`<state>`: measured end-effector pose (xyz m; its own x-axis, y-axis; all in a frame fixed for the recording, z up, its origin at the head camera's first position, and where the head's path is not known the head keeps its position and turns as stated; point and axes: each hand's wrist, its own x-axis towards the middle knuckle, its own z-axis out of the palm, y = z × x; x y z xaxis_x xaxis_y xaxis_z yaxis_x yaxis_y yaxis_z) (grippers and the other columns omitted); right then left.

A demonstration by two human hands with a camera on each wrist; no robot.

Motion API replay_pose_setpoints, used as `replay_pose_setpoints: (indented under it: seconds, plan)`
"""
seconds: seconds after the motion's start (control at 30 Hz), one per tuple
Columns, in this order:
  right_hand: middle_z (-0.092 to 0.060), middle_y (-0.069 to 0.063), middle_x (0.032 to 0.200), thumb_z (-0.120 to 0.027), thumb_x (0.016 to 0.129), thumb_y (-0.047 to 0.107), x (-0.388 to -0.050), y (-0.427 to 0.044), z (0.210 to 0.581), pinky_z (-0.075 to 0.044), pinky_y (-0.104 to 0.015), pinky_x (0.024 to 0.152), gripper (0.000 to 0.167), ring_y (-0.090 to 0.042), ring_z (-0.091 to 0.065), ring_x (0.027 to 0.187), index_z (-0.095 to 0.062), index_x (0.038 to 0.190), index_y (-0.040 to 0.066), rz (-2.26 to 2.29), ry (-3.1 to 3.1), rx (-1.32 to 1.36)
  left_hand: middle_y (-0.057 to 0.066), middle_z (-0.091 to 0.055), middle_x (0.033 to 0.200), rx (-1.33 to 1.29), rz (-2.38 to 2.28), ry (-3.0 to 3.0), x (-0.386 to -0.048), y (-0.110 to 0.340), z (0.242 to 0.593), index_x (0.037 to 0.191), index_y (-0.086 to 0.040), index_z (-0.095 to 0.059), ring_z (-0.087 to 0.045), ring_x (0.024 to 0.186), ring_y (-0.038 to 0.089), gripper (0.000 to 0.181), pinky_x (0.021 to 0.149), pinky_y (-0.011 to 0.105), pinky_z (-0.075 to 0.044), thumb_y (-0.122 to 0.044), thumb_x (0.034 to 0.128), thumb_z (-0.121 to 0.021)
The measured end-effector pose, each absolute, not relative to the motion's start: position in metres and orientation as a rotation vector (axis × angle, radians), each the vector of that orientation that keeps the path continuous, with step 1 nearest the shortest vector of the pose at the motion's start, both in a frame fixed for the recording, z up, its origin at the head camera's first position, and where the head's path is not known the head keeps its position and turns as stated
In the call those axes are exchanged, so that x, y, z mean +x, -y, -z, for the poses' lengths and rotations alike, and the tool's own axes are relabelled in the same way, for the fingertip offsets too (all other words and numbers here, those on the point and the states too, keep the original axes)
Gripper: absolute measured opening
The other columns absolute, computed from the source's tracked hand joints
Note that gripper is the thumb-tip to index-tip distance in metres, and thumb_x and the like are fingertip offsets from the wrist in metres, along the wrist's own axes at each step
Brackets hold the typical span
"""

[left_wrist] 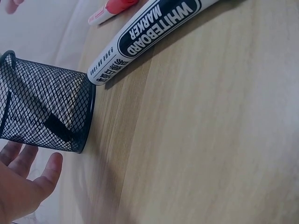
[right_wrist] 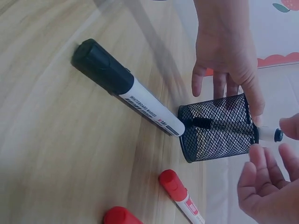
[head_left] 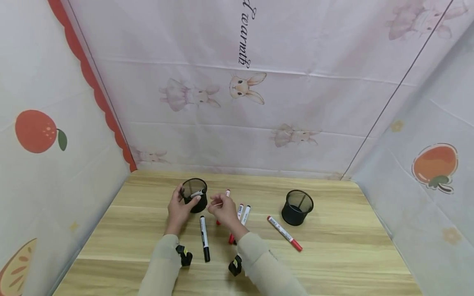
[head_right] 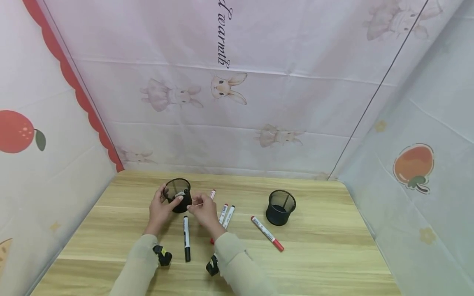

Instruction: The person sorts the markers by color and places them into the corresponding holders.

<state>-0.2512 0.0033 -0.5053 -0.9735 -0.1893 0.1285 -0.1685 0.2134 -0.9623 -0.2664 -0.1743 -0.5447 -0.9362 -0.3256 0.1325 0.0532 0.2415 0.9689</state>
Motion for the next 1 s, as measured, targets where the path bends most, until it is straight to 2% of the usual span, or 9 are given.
replay_pose_setpoints:
  seconds: [0.2, 0.43, 0.73, 1.0]
  plan:
    - [-0.061, -0.002, 0.087, -0.066, 0.081, 0.001, -0.245, -0.006, 0.509, -0.049, -0.023, 0.064, 0.021, -0.013, -0.060, 0.076, -0.064, 0.101, 0.002, 1.803, -2.475, -0.430, 0.014, -0.041, 0.139, 0.259, 1.740, 2.221, -0.268, 0.175, 0.548, 0.145, -0.014, -0.032, -0.038, 0.125, 0.032, 0.091, 0.102, 0.047, -0.029, -0.042, 0.0713, -0.079]
    - [-0.064, -0.011, 0.095, -0.066, 0.082, 0.005, -0.241, -0.009, 0.511, -0.048, -0.023, 0.070, 0.020, -0.013, -0.060, 0.080, -0.064, 0.102, 0.002, 1.453, -2.636, -0.657, 0.014, -0.039, 0.140, 0.260, 1.752, 2.227, -0.267, 0.176, 0.548, 0.145, -0.016, -0.031, -0.037, 0.126, 0.031, 0.091, 0.102, 0.046, -0.029, -0.042, 0.0720, -0.078]
    - [-0.063, -0.011, 0.099, -0.067, 0.084, 0.013, -0.241, -0.011, 0.509, -0.047, -0.026, 0.069, 0.027, -0.018, -0.059, 0.086, -0.064, 0.109, 0.004, 0.905, -2.692, -0.966, 0.014, -0.038, 0.141, 0.258, 1.762, 2.237, -0.267, 0.175, 0.548, 0.146, -0.017, -0.030, -0.036, 0.127, 0.032, 0.092, 0.101, 0.048, -0.030, -0.044, 0.0721, -0.078]
    - [-0.064, -0.004, 0.098, -0.069, 0.084, 0.019, -0.239, -0.009, 0.514, -0.047, -0.025, 0.073, 0.027, -0.011, -0.058, 0.086, -0.065, 0.109, 0.010, 0.628, -2.763, -1.042, 0.012, -0.035, 0.143, 0.257, 1.762, 2.245, -0.268, 0.177, 0.550, 0.147, -0.020, -0.028, -0.033, 0.128, 0.031, 0.090, 0.099, 0.050, -0.032, -0.045, 0.0741, -0.076]
